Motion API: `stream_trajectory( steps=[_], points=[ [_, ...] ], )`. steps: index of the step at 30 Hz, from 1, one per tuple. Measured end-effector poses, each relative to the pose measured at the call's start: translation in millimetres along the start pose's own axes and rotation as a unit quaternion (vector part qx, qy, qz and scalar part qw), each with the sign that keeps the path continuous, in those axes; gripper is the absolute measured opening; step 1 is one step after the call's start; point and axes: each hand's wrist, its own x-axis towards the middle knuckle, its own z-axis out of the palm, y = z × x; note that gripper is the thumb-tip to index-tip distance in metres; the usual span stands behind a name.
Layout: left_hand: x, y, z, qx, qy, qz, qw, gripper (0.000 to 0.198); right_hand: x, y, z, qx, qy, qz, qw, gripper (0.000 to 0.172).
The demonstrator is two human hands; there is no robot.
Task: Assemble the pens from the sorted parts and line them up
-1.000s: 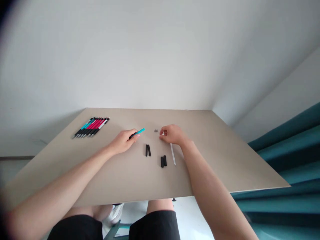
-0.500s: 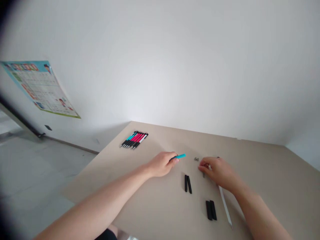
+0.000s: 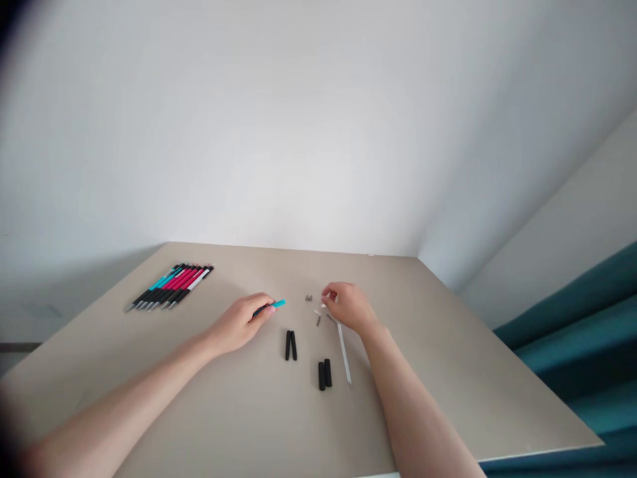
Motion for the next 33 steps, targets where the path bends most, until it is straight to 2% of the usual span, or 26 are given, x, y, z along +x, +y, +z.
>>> stream_trajectory(
  steps=[25,33],
  points=[
    [-1.3,-2.6,0.5,-0.023,0.001,0.009,1.0,0.018,0.8,-0.4,5.2,-0.022,-0.034,-0.004,0.999,0.012],
    [-1.2,-4.2,2.2,-0.025,0.003,0.01,1.0,0.018,1.4,6.1,8.0,-0.02,-0.024,-0.026,0.999,0.018]
  ],
)
